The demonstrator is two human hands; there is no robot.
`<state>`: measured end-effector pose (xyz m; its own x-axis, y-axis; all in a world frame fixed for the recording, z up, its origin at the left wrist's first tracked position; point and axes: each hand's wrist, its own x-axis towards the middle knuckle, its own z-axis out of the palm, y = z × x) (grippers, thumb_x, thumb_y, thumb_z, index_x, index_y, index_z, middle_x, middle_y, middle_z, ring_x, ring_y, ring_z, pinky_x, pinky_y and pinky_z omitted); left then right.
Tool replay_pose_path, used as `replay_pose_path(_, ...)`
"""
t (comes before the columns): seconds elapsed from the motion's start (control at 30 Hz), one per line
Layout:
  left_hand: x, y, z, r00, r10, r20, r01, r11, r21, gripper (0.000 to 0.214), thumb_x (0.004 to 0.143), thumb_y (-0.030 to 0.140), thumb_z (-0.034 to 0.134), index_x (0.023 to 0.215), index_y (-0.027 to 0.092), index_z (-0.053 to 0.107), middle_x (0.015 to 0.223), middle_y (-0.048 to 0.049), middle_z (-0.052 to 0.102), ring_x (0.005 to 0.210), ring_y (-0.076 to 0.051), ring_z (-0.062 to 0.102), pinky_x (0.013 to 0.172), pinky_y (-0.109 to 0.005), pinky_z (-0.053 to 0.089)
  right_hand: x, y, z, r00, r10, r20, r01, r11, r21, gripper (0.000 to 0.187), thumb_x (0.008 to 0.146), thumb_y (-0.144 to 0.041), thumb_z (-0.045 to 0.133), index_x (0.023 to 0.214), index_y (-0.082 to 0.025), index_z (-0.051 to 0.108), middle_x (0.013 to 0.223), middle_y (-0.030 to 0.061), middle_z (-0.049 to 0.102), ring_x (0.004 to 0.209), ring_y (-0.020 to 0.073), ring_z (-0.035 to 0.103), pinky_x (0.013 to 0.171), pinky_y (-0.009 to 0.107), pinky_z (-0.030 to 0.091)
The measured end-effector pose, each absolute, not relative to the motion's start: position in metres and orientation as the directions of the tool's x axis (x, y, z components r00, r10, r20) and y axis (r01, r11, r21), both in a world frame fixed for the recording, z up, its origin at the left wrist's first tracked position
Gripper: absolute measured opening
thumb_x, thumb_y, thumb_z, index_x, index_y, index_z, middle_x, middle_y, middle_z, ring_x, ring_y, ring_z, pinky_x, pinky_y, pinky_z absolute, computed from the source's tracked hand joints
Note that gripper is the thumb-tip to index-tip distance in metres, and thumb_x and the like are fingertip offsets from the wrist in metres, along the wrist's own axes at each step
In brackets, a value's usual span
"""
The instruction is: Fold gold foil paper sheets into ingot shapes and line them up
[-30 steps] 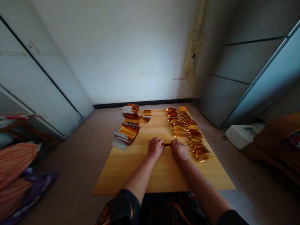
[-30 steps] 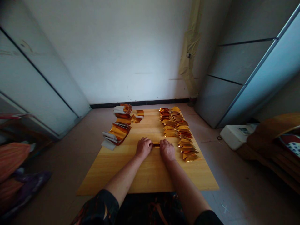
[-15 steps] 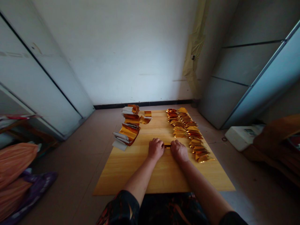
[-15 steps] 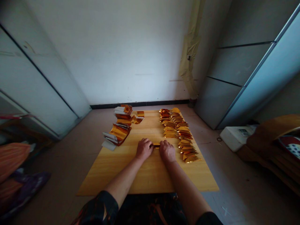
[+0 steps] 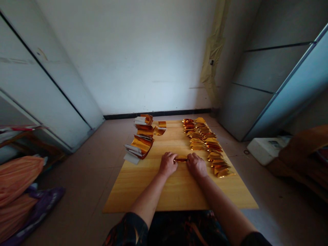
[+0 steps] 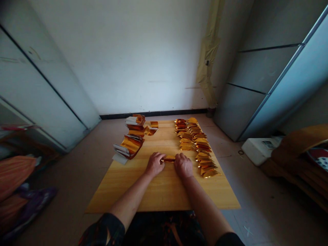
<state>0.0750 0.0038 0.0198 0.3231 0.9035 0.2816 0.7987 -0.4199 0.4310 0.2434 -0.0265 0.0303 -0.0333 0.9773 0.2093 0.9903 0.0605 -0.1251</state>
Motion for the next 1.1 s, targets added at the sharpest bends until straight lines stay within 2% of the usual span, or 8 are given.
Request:
replay_pose_path(0.3, 0.073, 0.004, 0.017, 0.315, 0.894, 0.318, 0.777, -0.435, 0.455, 0.036, 0.069, 0.014, 0.058, 0.103, 0.02, 0.064, 0.096, -0.0049, 0.064, 0.094, -0.019, 0.053, 0.087, -0.032, 0.043, 0.244, -0.031, 0.034, -0.055, 0.97, 0.238, 0.975, 0.103, -0.196, 0.014, 0.082, -0.025, 0.05, 0.092, -0.021, 0.058, 0.089, 0.0026, 0.06, 0.078, 0.0146, 0.057, 0.064, 0.023, 0.033)
replay_pose_path(0.5, 0.07, 0.005, 0.014, 0.314, 0.878, 0.362, 0.749, -0.463, 0.474, 0.031, 0.069, 0.014, 0.059, 0.099, 0.018, 0.066, 0.093, -0.0058, 0.064, 0.092, -0.019, 0.053, 0.086, -0.03, 0.044, 0.245, -0.031, 0.033, -0.062, 0.969, 0.239, 0.974, 0.111, -0.199, 0.017, 0.082, -0.026, 0.05, 0.096, -0.022, 0.059, 0.091, 0.0032, 0.061, 0.081, 0.0151, 0.058, 0.066, 0.023, 0.035)
replay_pose_path(0.67, 0.072, 0.006, 0.014, 0.332, 0.874, 0.355, 0.772, -0.468, 0.43, 0.027, 0.07, 0.017, 0.061, 0.095, 0.017, 0.068, 0.088, -0.0068, 0.064, 0.089, -0.02, 0.054, 0.082, -0.032, 0.043, 0.245, -0.029, 0.033, -0.075, 0.972, 0.224, 0.978, 0.116, -0.173, 0.017, 0.087, -0.028, 0.047, 0.095, -0.023, 0.061, 0.09, 0.0033, 0.061, 0.081, 0.0152, 0.058, 0.065, 0.024, 0.035)
replay_pose_path(0.8, 0.076, 0.007, 0.02, 0.324, 0.902, 0.286, 0.804, -0.422, 0.419, 0.019, 0.072, 0.018, 0.059, 0.088, 0.018, 0.07, 0.084, -0.0071, 0.065, 0.087, -0.02, 0.056, 0.08, -0.031, 0.043, 0.245, -0.027, 0.032, -0.073, 0.975, 0.211, 0.98, 0.109, -0.167, 0.02, 0.09, -0.027, 0.043, 0.09, -0.021, 0.062, 0.089, 0.0048, 0.062, 0.08, 0.015, 0.059, 0.066, 0.024, 0.035)
replay_pose_path(0.97, 0.081, 0.01, 0.024, 0.235, 0.953, 0.193, 0.76, -0.304, 0.574, 0.031, 0.072, 0.016, 0.058, 0.101, 0.019, 0.068, 0.096, -0.0062, 0.069, 0.091, -0.018, 0.06, 0.086, -0.03, 0.043, 0.244, -0.023, 0.028, -0.051, 0.98, 0.191, 0.983, 0.084, -0.164, 0.021, 0.091, -0.023, 0.041, 0.086, -0.019, 0.061, 0.087, 0.006, 0.062, 0.075, 0.0147, 0.059, 0.064, 0.024, 0.035)
replay_pose_path(1.1, 0.082, 0.012, 0.021, 0.162, 0.975, 0.154, 0.682, -0.223, 0.696, 0.036, 0.07, 0.012, 0.058, 0.104, 0.018, 0.066, 0.101, -0.0065, 0.069, 0.093, -0.018, 0.062, 0.087, -0.029, 0.045, 0.243, -0.021, 0.028, 0.011, 0.979, 0.204, 0.952, 0.052, -0.302, 0.018, 0.087, -0.02, 0.042, 0.085, -0.018, 0.06, 0.084, 0.0061, 0.064, 0.071, 0.0139, 0.058, 0.062, 0.023, 0.034)
